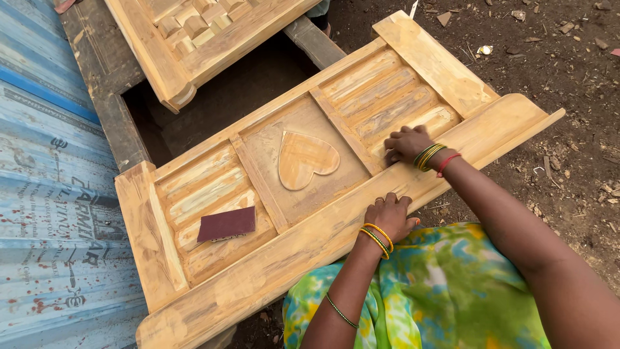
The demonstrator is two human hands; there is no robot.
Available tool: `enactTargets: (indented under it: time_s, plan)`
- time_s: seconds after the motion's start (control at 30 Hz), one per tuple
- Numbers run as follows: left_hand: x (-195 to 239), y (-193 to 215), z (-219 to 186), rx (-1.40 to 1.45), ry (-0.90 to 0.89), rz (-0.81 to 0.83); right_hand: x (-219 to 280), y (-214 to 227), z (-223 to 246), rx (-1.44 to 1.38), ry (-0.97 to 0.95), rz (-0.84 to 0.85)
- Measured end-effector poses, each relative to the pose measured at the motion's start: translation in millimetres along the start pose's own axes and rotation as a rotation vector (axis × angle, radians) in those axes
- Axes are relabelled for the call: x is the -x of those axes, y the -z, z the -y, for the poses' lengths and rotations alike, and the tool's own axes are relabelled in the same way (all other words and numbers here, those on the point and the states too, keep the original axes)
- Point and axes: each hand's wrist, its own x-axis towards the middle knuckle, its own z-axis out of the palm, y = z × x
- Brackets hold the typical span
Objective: The person sands a wooden board with a heart-shaped carving using a sanding block. They move the sanding block across the board's surface, focusing on the edges and the carved area.
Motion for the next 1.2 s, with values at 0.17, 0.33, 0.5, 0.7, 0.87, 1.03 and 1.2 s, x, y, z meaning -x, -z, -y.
enactTargets:
  time_s: [0.17, 0.33, 0.5, 0.7, 0.87, 1.03, 1.2]
  plan:
    - [-3.9, 8.7, 5.7, 0.034, -0.015, 0.000, -13.3, 12.5, -4.2, 0.019, -0.078, 0.013]
    - [-3.5, 4.4, 1.3, 0.012, -0.013, 0.029, -2.3, 39.0, -28.1, 0.035, -0.321, -0.195]
    - [-4.2, 9.7, 1.9, 0.027, -0.002, 0.050, -21.2, 47.6, 21.2, -0.078, -0.072, 0.017]
    - [0.0, 10.1, 1.3, 0.044, -0.001, 0.068, 1.8, 51.8, 27.9, -0.043, -0.139, 0.180]
    - [-2.7, 10.7, -0.9, 0.014, 0.004, 0.076, 3.5, 31.9, 3.2, -0.156, 0.030, 0.018]
    - [0.0, 10.7, 1.8, 0.035, 0.005, 0.073, 9.2, 18.2, -39.7, -0.044, -0.090, -0.109]
    - [-1.5, 10.2, -1.5, 0.005, 0.010, 0.073, 15.5, 17.8, -50.8, 0.029, -0.169, -0.215]
